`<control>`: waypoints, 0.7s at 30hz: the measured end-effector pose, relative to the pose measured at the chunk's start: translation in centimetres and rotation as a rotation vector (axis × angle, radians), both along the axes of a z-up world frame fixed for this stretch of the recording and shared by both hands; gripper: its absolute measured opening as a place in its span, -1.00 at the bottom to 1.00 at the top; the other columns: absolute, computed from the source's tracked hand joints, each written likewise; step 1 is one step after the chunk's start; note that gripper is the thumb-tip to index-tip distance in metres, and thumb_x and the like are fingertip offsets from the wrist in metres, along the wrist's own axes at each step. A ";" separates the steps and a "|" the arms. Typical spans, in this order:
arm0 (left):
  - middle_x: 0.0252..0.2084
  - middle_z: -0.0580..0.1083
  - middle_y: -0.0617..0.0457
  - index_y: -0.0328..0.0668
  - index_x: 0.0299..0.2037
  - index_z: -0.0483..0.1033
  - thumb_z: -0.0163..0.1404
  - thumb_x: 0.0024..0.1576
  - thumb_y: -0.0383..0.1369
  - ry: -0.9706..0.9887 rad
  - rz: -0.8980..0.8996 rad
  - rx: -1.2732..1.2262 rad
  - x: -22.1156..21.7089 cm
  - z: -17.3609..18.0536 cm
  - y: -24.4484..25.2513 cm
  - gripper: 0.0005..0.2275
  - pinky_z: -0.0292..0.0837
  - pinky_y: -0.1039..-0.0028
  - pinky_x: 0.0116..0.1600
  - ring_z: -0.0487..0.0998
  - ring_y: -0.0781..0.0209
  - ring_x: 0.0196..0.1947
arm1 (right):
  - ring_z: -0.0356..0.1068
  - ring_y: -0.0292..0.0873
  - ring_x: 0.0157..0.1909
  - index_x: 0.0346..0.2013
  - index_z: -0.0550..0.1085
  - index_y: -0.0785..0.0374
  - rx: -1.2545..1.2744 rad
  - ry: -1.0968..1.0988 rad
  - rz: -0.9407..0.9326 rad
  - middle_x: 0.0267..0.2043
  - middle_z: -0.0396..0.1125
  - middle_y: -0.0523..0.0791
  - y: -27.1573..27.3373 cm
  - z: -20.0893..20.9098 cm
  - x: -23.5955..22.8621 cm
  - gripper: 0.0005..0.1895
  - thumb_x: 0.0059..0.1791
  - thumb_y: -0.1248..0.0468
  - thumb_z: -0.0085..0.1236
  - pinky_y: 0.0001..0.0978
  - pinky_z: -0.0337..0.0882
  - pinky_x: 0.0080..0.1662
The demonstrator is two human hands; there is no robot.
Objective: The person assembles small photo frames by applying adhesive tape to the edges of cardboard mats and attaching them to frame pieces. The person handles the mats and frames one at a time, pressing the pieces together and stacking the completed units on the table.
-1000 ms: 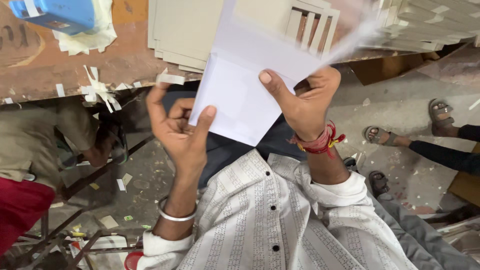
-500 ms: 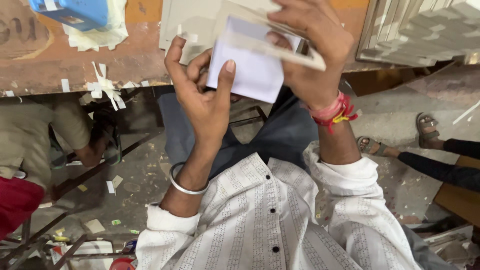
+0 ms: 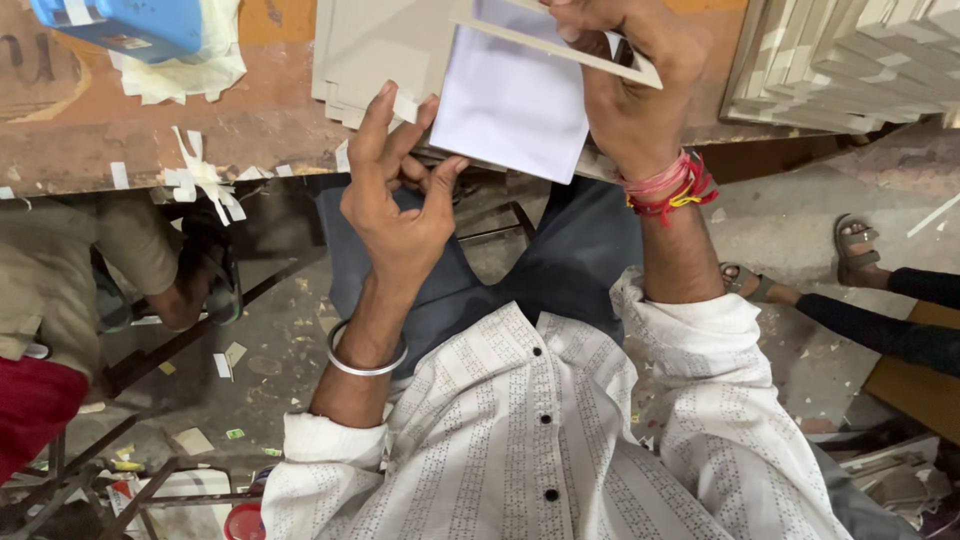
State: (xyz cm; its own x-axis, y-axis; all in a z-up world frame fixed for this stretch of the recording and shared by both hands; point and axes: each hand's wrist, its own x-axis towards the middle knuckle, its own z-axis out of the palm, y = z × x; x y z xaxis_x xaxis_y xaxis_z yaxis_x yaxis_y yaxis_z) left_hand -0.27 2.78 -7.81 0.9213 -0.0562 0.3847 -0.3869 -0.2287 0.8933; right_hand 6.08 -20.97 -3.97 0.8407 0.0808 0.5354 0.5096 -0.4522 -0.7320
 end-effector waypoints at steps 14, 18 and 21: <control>0.13 0.58 -0.15 -0.18 0.49 0.04 0.25 0.24 -0.67 0.076 0.074 -0.110 -0.3 0.8 -0.8 -0.28 0.46 0.77 -0.35 0.70 0.39 -0.10 | 0.00 0.37 0.50 0.00 0.55 0.35 -0.442 0.056 0.040 0.40 0.21 0.22 1.4 2.1 -5.0 -0.54 0.00 0.08 0.48 0.36 -0.27 0.46; 0.12 0.59 -0.18 -0.27 0.41 0.07 0.26 0.16 -0.65 0.101 0.121 -0.123 -0.2 1.0 -1.5 -0.31 0.29 0.71 -0.37 0.62 0.46 -0.25 | 0.03 0.24 0.55 -0.11 0.58 0.24 -0.482 0.071 0.115 0.39 0.28 0.10 1.5 0.9 -6.3 -0.58 -0.04 0.00 0.46 0.37 -0.34 0.49; 0.25 0.51 -0.18 -0.23 0.46 0.03 0.26 0.22 -0.64 0.025 0.121 -0.076 -0.2 1.2 -1.7 -0.29 0.42 0.77 -0.38 0.65 0.24 0.11 | 0.07 0.18 0.57 -0.09 0.58 0.21 -0.528 0.024 0.115 0.38 0.34 0.05 1.4 0.2 -6.4 -0.73 0.07 0.15 0.47 0.38 -0.33 0.51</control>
State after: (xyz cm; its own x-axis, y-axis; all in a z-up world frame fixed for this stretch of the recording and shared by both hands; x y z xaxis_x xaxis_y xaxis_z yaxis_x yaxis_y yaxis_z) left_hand -0.45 1.05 -6.59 0.9289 0.0844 0.3607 -0.3382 -0.2038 0.9187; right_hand -0.31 -19.53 -3.81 0.8219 0.4259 0.3782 0.5636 -0.7038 -0.4324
